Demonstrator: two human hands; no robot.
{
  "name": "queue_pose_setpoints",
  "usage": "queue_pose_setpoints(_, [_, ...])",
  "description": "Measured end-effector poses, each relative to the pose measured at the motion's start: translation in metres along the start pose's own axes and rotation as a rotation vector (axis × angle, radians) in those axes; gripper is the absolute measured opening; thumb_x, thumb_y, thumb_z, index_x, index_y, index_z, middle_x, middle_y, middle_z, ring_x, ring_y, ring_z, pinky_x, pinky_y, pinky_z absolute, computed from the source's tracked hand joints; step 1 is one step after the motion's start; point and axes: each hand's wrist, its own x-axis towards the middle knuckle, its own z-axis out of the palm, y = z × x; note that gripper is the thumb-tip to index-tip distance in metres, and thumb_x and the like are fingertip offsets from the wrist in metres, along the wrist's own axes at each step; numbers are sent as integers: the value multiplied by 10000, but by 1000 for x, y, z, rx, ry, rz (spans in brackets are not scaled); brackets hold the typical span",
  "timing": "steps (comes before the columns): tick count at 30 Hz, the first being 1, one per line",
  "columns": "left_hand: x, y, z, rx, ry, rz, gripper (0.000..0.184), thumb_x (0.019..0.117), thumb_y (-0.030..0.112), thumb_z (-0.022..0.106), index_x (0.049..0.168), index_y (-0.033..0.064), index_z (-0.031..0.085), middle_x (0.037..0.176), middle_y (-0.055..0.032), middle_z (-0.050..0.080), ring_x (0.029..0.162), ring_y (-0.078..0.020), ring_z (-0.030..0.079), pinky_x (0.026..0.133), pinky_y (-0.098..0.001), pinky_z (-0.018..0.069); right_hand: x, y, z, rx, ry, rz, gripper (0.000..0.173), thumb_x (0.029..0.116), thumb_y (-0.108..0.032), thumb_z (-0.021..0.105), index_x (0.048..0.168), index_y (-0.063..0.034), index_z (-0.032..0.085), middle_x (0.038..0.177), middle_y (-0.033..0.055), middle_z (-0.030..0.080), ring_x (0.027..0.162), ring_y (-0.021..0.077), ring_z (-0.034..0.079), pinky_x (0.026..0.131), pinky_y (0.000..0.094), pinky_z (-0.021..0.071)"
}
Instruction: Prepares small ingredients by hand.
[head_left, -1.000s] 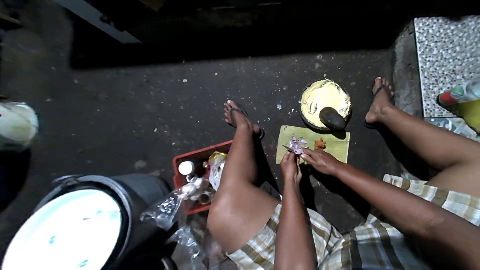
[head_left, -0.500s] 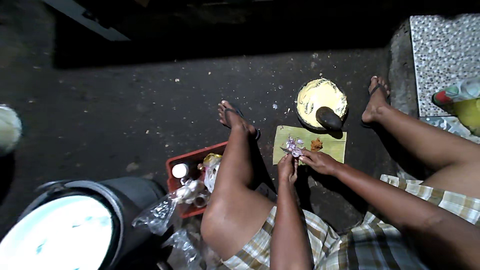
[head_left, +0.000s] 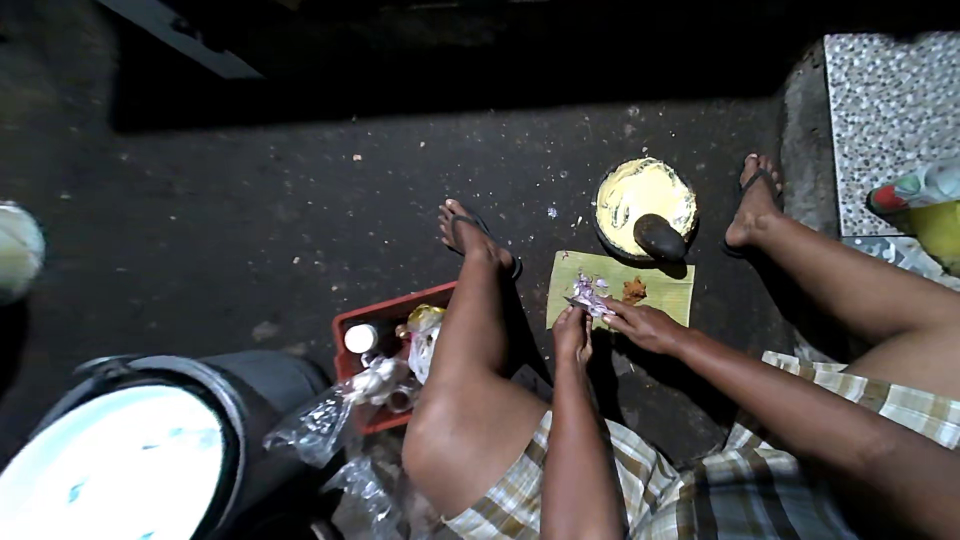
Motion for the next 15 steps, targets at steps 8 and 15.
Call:
queue_pose_setpoints(8, [-3,2,3,6,-59,-25,133,1052,22,474,1019,-48,581,812,-81,630,706,-101,617,686,-226,545,8,3,-3,-25,29,-23,553,1108,-491,316,1556,-194,447,1327,206,654,1252,394,616,1061,641,437])
queue_pose_setpoints(15, [-6,-2,6,91,-102,-40,123,1037,-2,485,1043,-58,594,807,-69,619,703,-99,607,703,-227,547,25,3,-8,-23,42,-13,523,1108,-475,357,1502,-158,491,1185,232,695,1139,423,659,1002,650,467])
